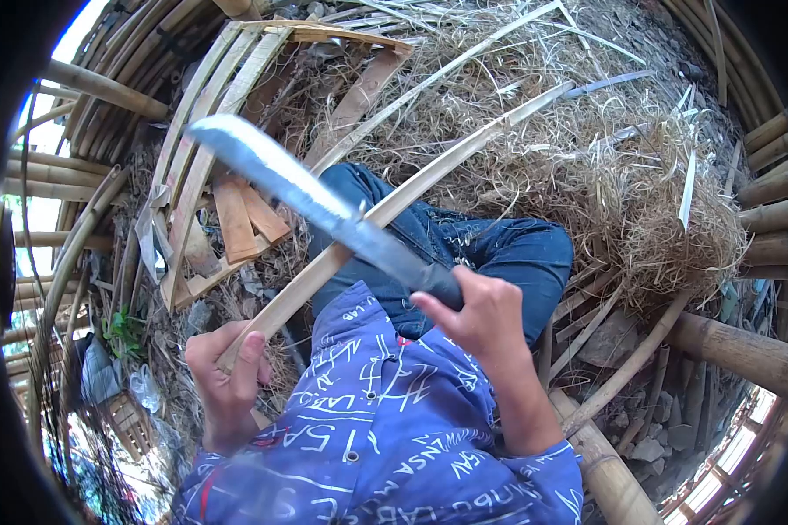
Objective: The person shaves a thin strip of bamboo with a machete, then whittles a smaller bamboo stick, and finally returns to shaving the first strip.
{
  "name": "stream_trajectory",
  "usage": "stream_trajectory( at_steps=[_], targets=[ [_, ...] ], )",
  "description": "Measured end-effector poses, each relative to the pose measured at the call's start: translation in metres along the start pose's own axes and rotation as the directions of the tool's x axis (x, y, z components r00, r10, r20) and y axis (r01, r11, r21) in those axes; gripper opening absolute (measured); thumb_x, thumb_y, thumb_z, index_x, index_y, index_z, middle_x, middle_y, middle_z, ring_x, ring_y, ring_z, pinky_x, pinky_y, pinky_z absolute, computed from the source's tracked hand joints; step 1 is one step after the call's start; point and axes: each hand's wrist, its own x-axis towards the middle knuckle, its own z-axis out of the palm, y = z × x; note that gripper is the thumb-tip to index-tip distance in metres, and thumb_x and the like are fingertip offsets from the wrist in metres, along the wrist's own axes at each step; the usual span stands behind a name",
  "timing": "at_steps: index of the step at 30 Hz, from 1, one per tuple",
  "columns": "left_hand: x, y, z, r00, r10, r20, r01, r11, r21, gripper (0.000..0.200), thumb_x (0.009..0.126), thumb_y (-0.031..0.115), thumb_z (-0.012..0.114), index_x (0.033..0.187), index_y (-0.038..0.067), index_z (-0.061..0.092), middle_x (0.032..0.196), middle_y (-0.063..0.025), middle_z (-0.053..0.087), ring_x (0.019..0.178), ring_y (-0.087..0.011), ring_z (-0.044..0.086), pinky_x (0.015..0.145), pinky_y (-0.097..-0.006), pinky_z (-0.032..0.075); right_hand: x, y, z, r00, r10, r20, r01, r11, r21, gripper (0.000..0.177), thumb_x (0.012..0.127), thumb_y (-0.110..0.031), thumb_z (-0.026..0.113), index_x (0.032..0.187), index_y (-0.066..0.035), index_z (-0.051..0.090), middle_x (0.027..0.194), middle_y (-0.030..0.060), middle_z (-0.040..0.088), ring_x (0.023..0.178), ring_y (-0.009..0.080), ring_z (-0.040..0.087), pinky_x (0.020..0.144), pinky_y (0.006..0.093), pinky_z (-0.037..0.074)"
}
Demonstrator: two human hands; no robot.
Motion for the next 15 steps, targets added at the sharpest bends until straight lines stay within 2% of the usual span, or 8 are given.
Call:
stream_trajectory(
  at_steps=[2, 4, 5, 6, 8, 10, 12, 15],
  targets=[
    [0.001, -0.002, -0.001, 1.000, 0.026, 0.007, -0.026, 1.000, 0.007, 0.015, 0.089, 0.005, 0.060, 0.083, -0.006, 0.068, 0.048, -0.0024, 0.054, 0.041, -0.0110, 0.056, 0.043, -0.0243, 0.041, 0.005, 0.024, 0.002, 0.989, 0.134, -0.055, -0.137, 0.989, -0.049, 0.052, 0.080, -0.057, 0.067, 0.072, -0.007, 0.061, 0.061, 0.0172, 0.061, 0.062, 0.0396, 0.063, 0.058, 0.0478, 0.048],
    [0.001, -0.001, 0.000, 1.000, 0.008, -0.005, -0.008, 1.000, -0.007, 0.015, 0.088, 0.005, 0.060, 0.083, -0.006, 0.068, 0.047, -0.0026, 0.054, 0.041, -0.0112, 0.056, 0.043, -0.0246, 0.041, 0.017, 0.059, -0.004, 0.931, 0.353, -0.097, -0.357, 0.934, -0.028, 0.056, 0.086, -0.058, 0.061, 0.075, -0.003, 0.064, 0.065, 0.0197, 0.063, 0.065, 0.0404, 0.064, 0.060, 0.0472, 0.048],
    [0.002, 0.001, 0.000, 1.000, -0.010, -0.018, 0.010, 1.000, -0.021, 0.015, 0.088, 0.006, 0.061, 0.083, -0.006, 0.068, 0.047, -0.0027, 0.053, 0.041, -0.0114, 0.056, 0.043, -0.0250, 0.041, 0.023, 0.085, -0.006, 0.899, 0.414, -0.142, -0.426, 0.903, -0.060, 0.059, 0.087, -0.059, 0.059, 0.075, -0.001, 0.065, 0.066, 0.0209, 0.063, 0.067, 0.0402, 0.065, 0.061, 0.0468, 0.048],
    [0.004, 0.003, -0.002, 1.000, -0.007, -0.011, 0.007, 1.000, -0.025, 0.015, 0.088, 0.006, 0.061, 0.083, -0.006, 0.068, 0.047, -0.0027, 0.053, 0.041, -0.0114, 0.056, 0.043, -0.0250, 0.041, 0.026, 0.112, -0.010, 0.876, 0.459, -0.146, -0.466, 0.884, -0.018, 0.061, 0.088, -0.059, 0.057, 0.076, 0.001, 0.063, 0.065, 0.0214, 0.062, 0.069, 0.0395, 0.065, 0.061, 0.0461, 0.048],
    [0.009, 0.009, -0.008, 0.989, 0.093, 0.111, -0.105, 0.989, 0.102, 0.015, 0.086, 0.007, 0.062, 0.082, -0.006, 0.069, 0.047, -0.0036, 0.053, 0.041, -0.0130, 0.057, 0.044, -0.0261, 0.041, 0.025, 0.148, -0.010, 0.901, 0.374, -0.222, -0.390, 0.920, -0.033, 0.060, 0.089, -0.056, 0.057, 0.074, 0.002, 0.062, 0.062, 0.0203, 0.060, 0.063, 0.0387, 0.062, 0.059, 0.0445, 0.046],
    [0.010, 0.013, -0.009, 0.994, 0.035, 0.099, -0.045, 0.994, 0.097, 0.015, 0.086, 0.008, 0.063, 0.082, -0.005, 0.069, 0.049, -0.0044, 0.054, 0.041, -0.0150, 0.057, 0.044, -0.0270, 0.042, 0.027, 0.134, -0.012, 0.908, 0.359, -0.214, -0.366, 0.931, 0.008, 0.059, 0.090, -0.055, 0.058, 0.073, 0.002, 0.060, 0.060, 0.0187, 0.058, 0.058, 0.0363, 0.058, 0.057, 0.0431, 0.045],
    [0.012, 0.010, -0.008, 1.000, 0.021, -0.007, -0.021, 0.998, 0.057, 0.014, 0.085, 0.008, 0.062, 0.083, -0.004, 0.069, 0.050, -0.0052, 0.055, 0.041, -0.0163, 0.058, 0.045, -0.0272, 0.043, 0.026, 0.118, -0.006, 0.912, 0.346, -0.222, -0.342, 0.938, 0.058, 0.059, 0.091, -0.053, 0.058, 0.071, 0.002, 0.059, 0.057, 0.0170, 0.056, 0.053, 0.0339, 0.054, 0.055, 0.0417, 0.043],
    [0.012, 0.015, -0.009, 0.998, 0.055, 0.039, -0.059, 0.992, 0.107, 0.013, 0.084, 0.007, 0.064, 0.084, -0.004, 0.069, 0.051, -0.0069, 0.056, 0.043, -0.0171, 0.058, 0.046, -0.0276, 0.043, 0.013, 0.091, 0.009, 0.892, 0.415, -0.179, -0.360, 0.892, 0.272, 0.057, 0.091, -0.050, 0.061, 0.069, 0.002, 0.056, 0.052, 0.0100, 0.049, 0.051, 0.0171, 0.047, 0.051, 0.0364, 0.038]
  ],
)
